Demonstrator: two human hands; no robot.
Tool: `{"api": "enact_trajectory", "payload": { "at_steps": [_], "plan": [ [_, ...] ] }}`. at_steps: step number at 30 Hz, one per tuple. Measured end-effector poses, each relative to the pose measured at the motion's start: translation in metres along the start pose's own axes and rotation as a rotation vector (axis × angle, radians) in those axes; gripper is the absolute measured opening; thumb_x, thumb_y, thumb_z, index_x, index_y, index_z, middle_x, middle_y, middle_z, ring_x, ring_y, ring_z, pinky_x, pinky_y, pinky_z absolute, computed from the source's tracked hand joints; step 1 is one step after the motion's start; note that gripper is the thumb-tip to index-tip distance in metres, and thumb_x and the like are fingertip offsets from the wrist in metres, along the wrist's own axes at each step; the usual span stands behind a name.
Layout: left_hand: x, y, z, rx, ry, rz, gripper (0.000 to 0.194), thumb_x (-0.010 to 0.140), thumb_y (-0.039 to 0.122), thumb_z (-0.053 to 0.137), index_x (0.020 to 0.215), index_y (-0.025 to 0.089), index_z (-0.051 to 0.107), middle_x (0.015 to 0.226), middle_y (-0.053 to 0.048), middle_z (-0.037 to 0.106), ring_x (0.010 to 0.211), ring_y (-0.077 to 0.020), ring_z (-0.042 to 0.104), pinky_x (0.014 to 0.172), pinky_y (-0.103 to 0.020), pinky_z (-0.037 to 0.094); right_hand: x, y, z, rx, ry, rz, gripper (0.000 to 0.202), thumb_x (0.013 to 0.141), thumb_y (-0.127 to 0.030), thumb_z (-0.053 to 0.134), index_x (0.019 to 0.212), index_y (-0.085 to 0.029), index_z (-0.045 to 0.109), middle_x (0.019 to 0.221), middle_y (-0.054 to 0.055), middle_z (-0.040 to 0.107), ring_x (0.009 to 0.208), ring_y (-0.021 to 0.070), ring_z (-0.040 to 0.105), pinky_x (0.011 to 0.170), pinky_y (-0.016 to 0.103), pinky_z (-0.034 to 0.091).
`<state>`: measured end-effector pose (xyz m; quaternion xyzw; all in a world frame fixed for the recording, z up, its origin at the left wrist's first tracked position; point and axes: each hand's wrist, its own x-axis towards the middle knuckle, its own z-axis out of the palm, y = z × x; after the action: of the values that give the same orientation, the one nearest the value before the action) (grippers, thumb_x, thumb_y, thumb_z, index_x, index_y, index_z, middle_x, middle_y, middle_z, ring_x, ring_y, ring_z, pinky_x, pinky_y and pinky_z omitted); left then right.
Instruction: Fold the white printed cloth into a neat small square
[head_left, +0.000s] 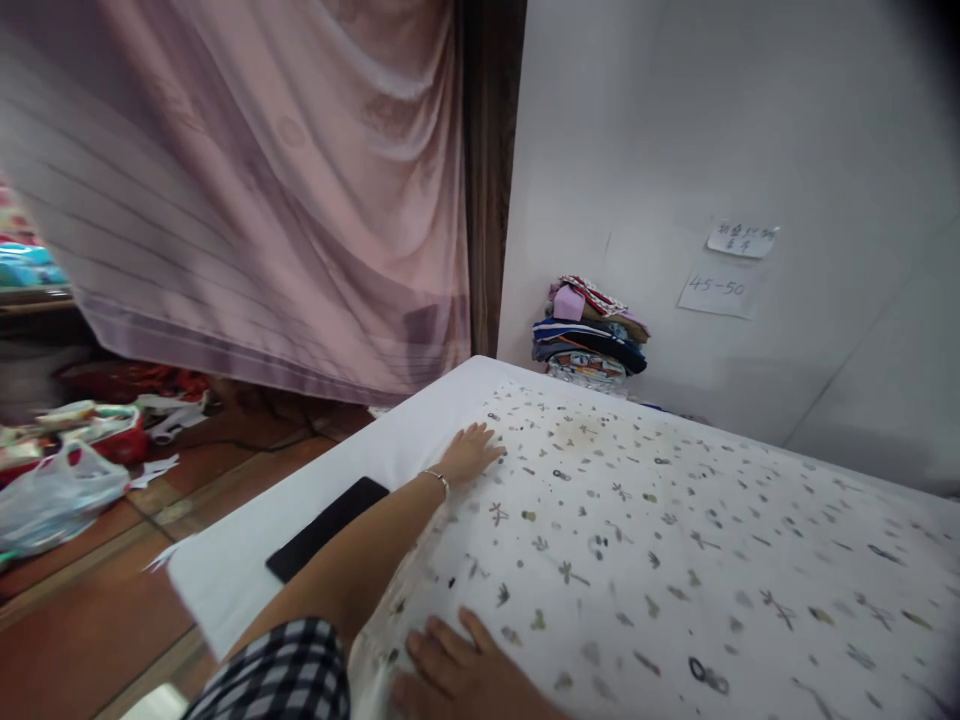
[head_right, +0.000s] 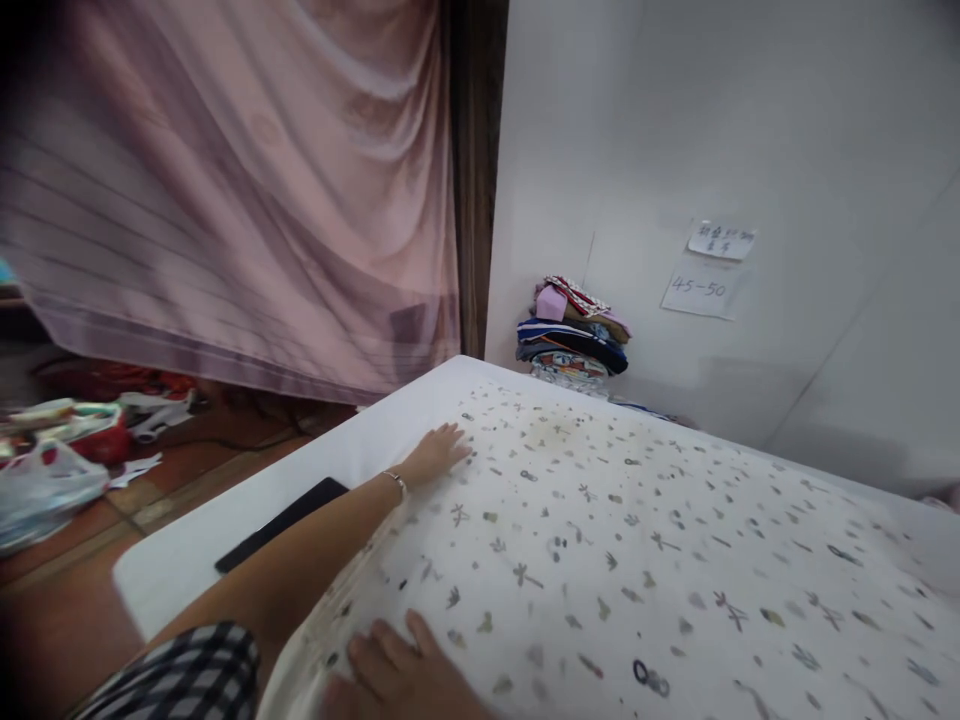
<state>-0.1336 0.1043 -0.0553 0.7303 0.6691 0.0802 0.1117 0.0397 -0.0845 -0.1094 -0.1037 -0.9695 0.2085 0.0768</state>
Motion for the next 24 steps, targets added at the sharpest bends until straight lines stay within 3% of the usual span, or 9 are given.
{"api": "enact_trajectory", "payload": {
  "at_steps": [5, 8, 10, 14, 17, 21, 24],
  "plan": [
    [-0.077, 0.015, 0.011, 0.046, 0.011, 0.156, 0.061, 0.089, 0.058, 0.032, 0.137, 0.021, 0.039, 0.151, -0.01, 0.026, 0.14, -0.0252, 0.018, 0.113, -0.041, 0.016, -0.009, -0.021, -0.024, 0.083, -0.028, 0.015, 0.069, 0.089, -0.058, 0.035, 0.147, -0.025, 0.018, 0.152, 0.008, 0.022, 0.14, 0.0272, 0.015, 0.113, 0.053, 0.01],
    [-0.127, 0.012, 0.025, 0.1, 0.044, 0.125, 0.064, 0.088, 0.059, 0.035, 0.138, 0.02, 0.038, 0.149, -0.011, 0.029, 0.139, -0.0271, 0.02, 0.113, -0.043, 0.015, -0.011, -0.034, -0.037, 0.08, -0.023, 0.061, 0.063, 0.092, -0.056, 0.032, 0.145, -0.023, 0.023, 0.152, 0.007, 0.022, 0.141, 0.0244, 0.013, 0.113, 0.051, 0.007],
    [-0.146, 0.007, 0.03, 0.114, 0.058, 0.087, 0.062, 0.088, 0.056, 0.035, 0.14, 0.022, 0.035, 0.149, -0.009, 0.029, 0.139, -0.0251, 0.02, 0.114, -0.043, 0.011, -0.009, -0.04, -0.043, 0.074, -0.046, 0.087, 0.063, 0.092, -0.056, 0.033, 0.144, -0.022, 0.026, 0.152, 0.008, 0.022, 0.141, 0.0242, 0.011, 0.113, 0.051, 0.006],
    [-0.154, 0.0, 0.028, 0.105, 0.056, 0.097, 0.058, 0.091, 0.052, 0.033, 0.141, 0.023, 0.034, 0.15, -0.006, 0.027, 0.14, -0.0192, 0.019, 0.115, -0.039, 0.008, -0.007, -0.048, -0.048, 0.094, -0.089, 0.106, 0.066, 0.089, -0.059, 0.037, 0.144, -0.022, 0.028, 0.153, 0.009, 0.02, 0.141, 0.0256, 0.009, 0.112, 0.053, 0.006],
    [-0.15, 0.0, 0.022, 0.092, 0.041, 0.104, 0.059, 0.09, 0.051, 0.034, 0.141, 0.023, 0.033, 0.151, -0.006, 0.026, 0.14, -0.0194, 0.018, 0.115, -0.039, 0.01, -0.02, -0.056, -0.051, 0.118, -0.058, 0.155, 0.068, 0.089, -0.06, 0.037, 0.145, -0.023, 0.025, 0.154, 0.01, 0.016, 0.141, 0.0257, 0.008, 0.112, 0.054, 0.004],
    [-0.151, -0.002, 0.016, 0.112, 0.087, 0.103, 0.051, 0.089, 0.043, 0.037, 0.137, 0.026, 0.041, 0.148, -0.003, 0.032, 0.138, -0.0192, 0.024, 0.114, -0.037, 0.017, -0.067, -0.058, -0.064, 0.154, 0.012, 0.248, 0.065, 0.09, -0.059, 0.035, 0.143, -0.023, 0.03, 0.153, 0.009, 0.019, 0.141, 0.0231, 0.011, 0.113, 0.049, 0.004],
    [-0.156, -0.023, 0.023, 0.236, 0.128, 0.087, 0.04, 0.083, 0.034, 0.044, 0.121, 0.037, 0.057, 0.141, 0.003, 0.044, 0.137, -0.0243, 0.028, 0.109, -0.047, 0.024, -0.127, -0.044, -0.084, 0.152, 0.111, 0.414, 0.067, 0.09, -0.06, 0.032, 0.146, -0.024, 0.025, 0.154, 0.005, 0.015, 0.142, 0.0206, 0.007, 0.114, 0.045, 0.002]
  ]
}}
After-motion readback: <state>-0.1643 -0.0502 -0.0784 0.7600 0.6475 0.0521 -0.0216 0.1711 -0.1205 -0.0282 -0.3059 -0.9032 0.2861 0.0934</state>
